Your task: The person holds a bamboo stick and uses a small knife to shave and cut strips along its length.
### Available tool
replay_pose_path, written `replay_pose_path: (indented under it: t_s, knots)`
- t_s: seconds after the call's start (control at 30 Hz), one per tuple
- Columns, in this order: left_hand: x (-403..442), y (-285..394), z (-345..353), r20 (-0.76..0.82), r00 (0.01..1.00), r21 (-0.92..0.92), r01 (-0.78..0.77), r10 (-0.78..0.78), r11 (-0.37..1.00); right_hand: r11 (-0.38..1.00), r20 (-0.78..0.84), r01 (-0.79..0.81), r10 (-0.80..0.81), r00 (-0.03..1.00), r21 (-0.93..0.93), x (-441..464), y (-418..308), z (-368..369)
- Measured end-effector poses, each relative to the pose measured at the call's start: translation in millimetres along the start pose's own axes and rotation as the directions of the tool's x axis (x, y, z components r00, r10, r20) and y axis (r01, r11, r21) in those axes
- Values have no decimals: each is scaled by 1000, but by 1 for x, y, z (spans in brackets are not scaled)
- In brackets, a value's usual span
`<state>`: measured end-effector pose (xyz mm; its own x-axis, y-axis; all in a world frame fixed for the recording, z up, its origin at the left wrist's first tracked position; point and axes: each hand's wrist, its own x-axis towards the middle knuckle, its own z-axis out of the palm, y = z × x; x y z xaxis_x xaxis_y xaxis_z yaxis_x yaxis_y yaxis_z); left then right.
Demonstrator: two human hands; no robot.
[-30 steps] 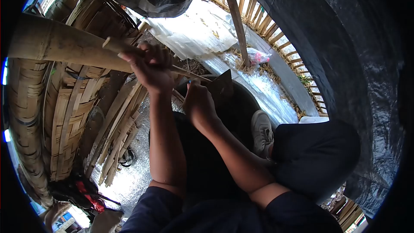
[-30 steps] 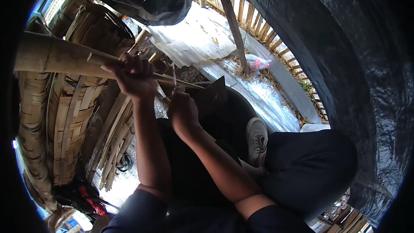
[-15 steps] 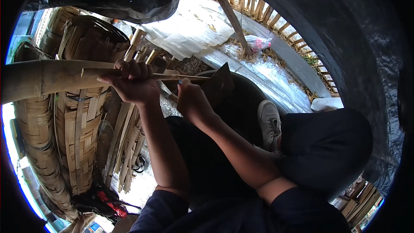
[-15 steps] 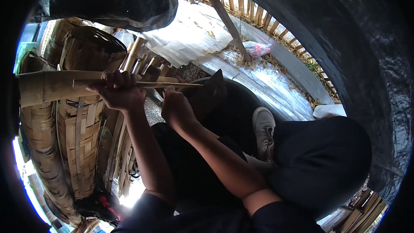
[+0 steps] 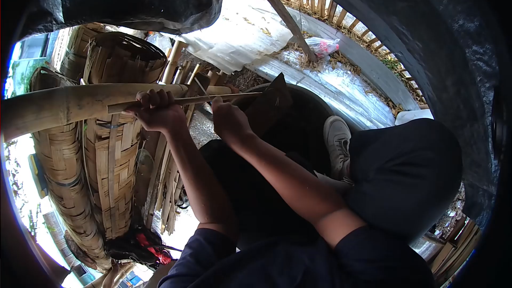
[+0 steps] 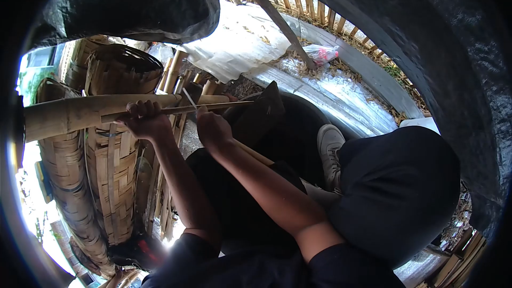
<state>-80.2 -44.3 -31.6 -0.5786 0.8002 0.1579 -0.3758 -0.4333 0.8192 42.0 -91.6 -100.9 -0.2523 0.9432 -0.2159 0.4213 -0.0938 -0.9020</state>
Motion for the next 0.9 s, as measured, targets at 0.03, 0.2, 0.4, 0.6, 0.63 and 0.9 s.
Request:
replay_pose_path:
  t_s: [0.03, 0.2, 0.4, 0.6, 0.63, 0.9]
  knots:
    - [-1, 0, 4, 9, 1000, 2, -5, 5, 1000, 998, -18, -39, 38, 999, -57, -2, -9, -2]
    - [-3, -2, 6, 137, 989, -42, 56, -50, 998, 995, -17, 56, -55, 998, 82, 6, 3, -23]
    - [-2, -3, 9, 166, 985, -64, 52, -41, 997, 996, -4, 89, -89, 996, 4, -8, -19, -16]
    - [-2, -4, 10, 105, 994, -44, 32, -27, 999, 998, 36, -35, 33, 999, 54, -6, 11, -23]
    - [-5, -4, 12, 195, 980, -79, 60, -44, 995, 998, 36, -40, 38, 999, 52, -5, 2, -24]
    - [-2, -7, 10, 190, 981, -81, 53, -36, 995, 991, -8, -36, 37, 999, 126, 6, 28, -13]
